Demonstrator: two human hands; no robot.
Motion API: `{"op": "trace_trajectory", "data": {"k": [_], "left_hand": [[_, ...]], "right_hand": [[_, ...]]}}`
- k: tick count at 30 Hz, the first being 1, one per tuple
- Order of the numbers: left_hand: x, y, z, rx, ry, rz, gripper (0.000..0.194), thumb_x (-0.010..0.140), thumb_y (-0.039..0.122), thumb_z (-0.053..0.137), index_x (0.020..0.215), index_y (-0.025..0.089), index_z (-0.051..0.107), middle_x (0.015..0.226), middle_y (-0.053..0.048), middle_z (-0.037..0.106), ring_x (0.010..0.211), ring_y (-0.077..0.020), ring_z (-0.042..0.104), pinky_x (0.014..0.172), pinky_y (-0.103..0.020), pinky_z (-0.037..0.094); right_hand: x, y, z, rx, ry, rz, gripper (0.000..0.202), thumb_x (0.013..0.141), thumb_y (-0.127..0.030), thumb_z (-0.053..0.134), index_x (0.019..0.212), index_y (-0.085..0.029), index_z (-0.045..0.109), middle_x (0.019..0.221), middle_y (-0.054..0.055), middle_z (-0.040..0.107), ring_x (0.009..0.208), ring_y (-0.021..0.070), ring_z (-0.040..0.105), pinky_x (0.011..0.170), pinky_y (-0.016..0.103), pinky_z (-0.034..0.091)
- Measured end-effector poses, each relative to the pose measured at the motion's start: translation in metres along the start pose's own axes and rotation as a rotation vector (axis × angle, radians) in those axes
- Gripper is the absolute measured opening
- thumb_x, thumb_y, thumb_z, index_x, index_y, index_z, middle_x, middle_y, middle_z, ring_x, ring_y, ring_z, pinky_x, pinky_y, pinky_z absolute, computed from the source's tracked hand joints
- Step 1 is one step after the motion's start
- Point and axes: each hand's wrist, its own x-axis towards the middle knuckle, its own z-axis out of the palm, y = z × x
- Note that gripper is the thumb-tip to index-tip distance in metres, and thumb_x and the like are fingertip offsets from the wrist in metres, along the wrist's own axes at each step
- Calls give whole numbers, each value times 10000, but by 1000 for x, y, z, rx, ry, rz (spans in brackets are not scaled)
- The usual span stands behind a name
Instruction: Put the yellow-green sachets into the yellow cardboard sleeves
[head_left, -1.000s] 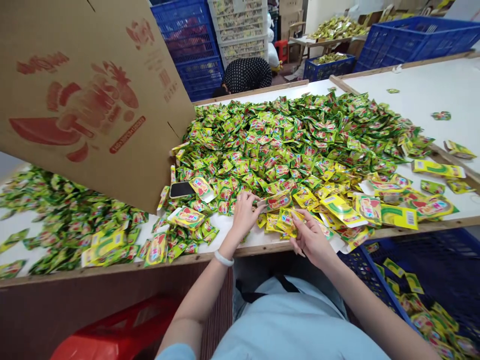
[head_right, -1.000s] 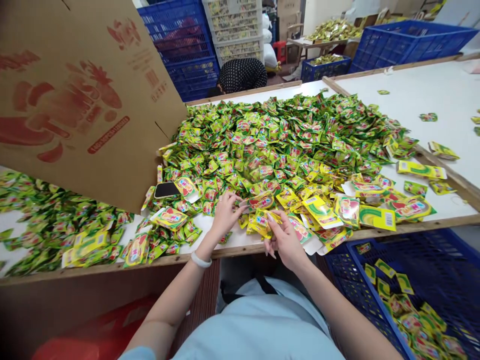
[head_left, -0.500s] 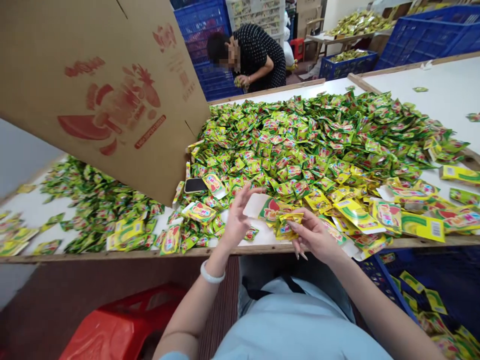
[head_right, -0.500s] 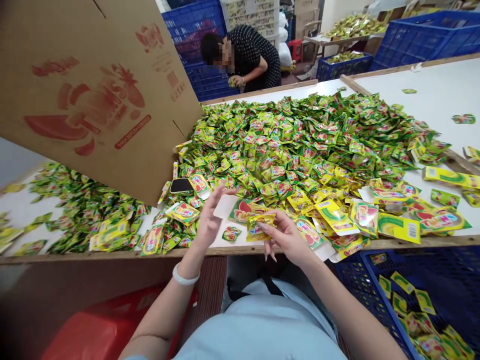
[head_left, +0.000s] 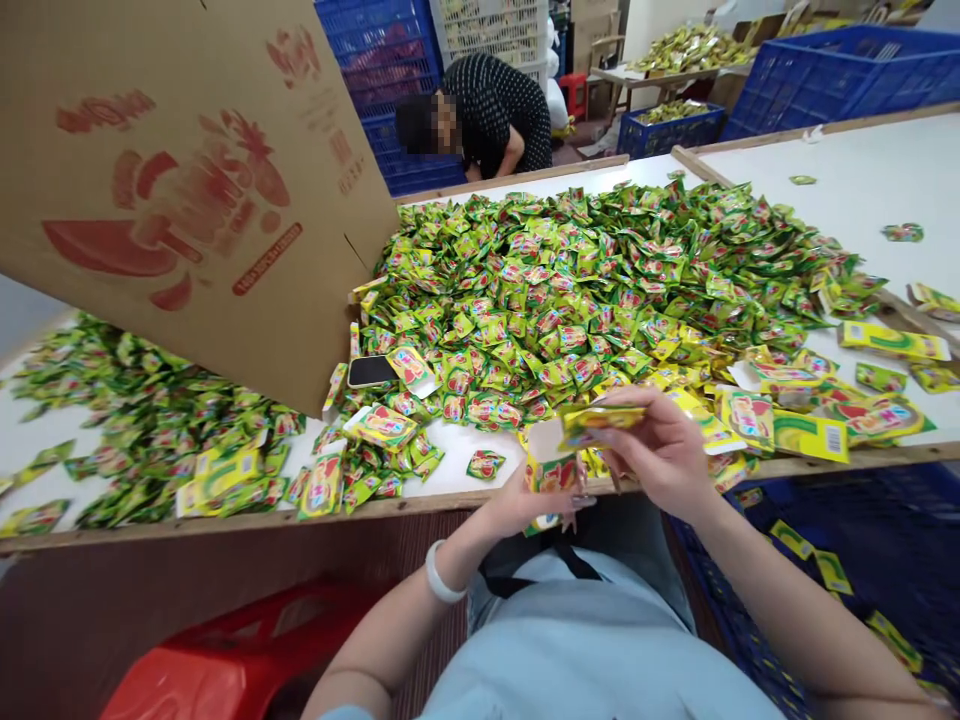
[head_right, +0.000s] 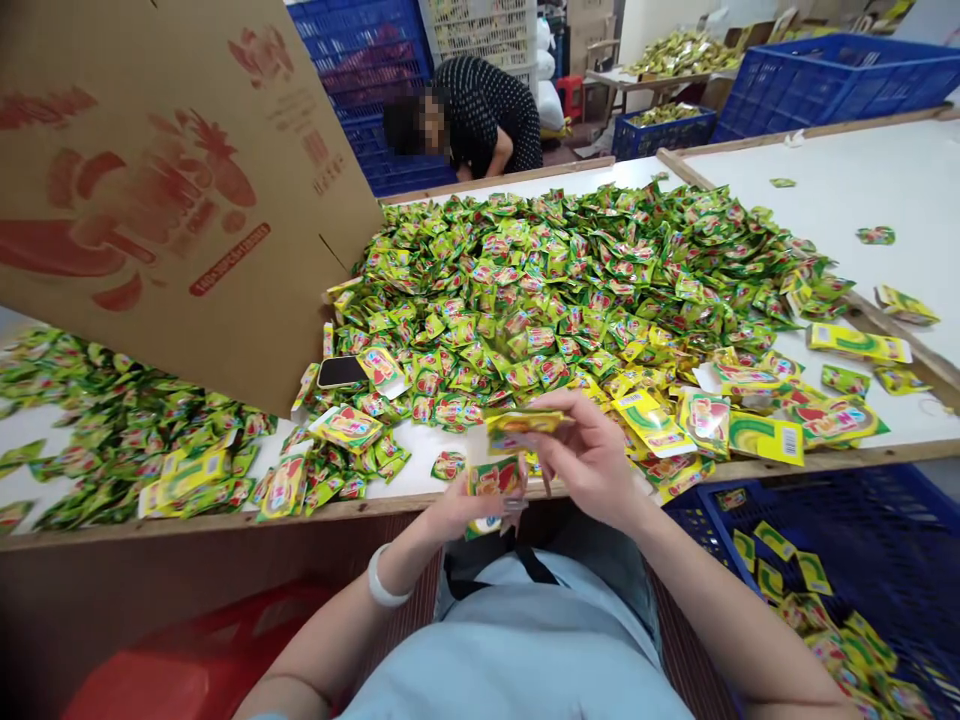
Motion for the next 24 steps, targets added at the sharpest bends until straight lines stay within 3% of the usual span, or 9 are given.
{"op": "trace_trajectory", "data": {"k": [4, 10, 12, 14, 17, 19, 21, 24], "left_hand": [[-10, 0, 7, 169, -28, -45, 451, 671, 484, 839, 777, 151, 553, 632, 29, 546, 560, -92, 490, 535, -224, 426], [-11, 6, 2, 385, -100, -31, 430, 667, 460, 837, 799, 177, 542, 689, 44, 539, 619, -106, 473, 610, -253, 446], [-9, 7, 2, 390, -103, -13, 441, 668, 463, 835, 854, 185, 547, 701, 50, 542, 631, -111, 480, 626, -258, 452], [-10, 8, 2, 387, -126, -41, 449, 695, 476, 814, 922, 190, 552, 702, 51, 544, 632, -119, 492, 633, -266, 455], [-12, 5, 2, 395, -177, -87, 499, 717, 461, 802, 1049, 192, 545, 749, 40, 562, 662, -132, 523, 651, -276, 465], [-12, 0, 2, 406, -207, -74, 549, 704, 420, 817, 1123, 196, 542, 855, 8, 602, 761, -156, 571, 721, -292, 493], [-11, -6, 2, 410, -228, -59, 611, 700, 376, 820, 1207, 203, 525, 993, -26, 625, 888, -183, 599, 817, -317, 510], [-7, -15, 6, 411, -255, -89, 696, 697, 311, 809, 1298, 204, 474, 1125, -52, 616, 993, -206, 604, 890, -344, 513]], "right_hand": [[-1, 1, 6, -376, -271, -139, 114, 944, -212, 610, 1045, -227, 662, 988, 62, 687, 922, 183, 675, 747, 292, 571], [-3, -17, -2, -669, -648, -45, 245, 980, -154, 475, 1063, -220, 696, 951, 66, 675, 812, 177, 655, 709, 286, 527], [-3, -20, -5, -653, -675, -32, 250, 986, -179, 482, 1095, -234, 699, 986, 69, 685, 831, 180, 657, 736, 293, 534], [-4, -19, -10, -606, -606, -23, 214, 989, -242, 523, 1121, -243, 692, 1008, 71, 694, 865, 186, 664, 760, 298, 543], [-10, -15, -18, -557, -534, -32, 209, 1000, -305, 522, 1000, -236, 720, 914, 68, 705, 819, 184, 670, 724, 290, 543], [-17, -13, -21, -492, -615, -16, 295, 1025, -312, 462, 939, -234, 734, 867, 66, 709, 794, 177, 673, 713, 278, 539], [-24, -13, -23, -412, -727, 48, 350, 1048, -315, 405, 990, -230, 739, 883, 66, 717, 827, 173, 679, 751, 276, 539], [-34, -16, -26, -378, -785, 157, 319, 1045, -322, 429, 1077, -218, 728, 968, 75, 724, 927, 181, 678, 819, 283, 527]]}}
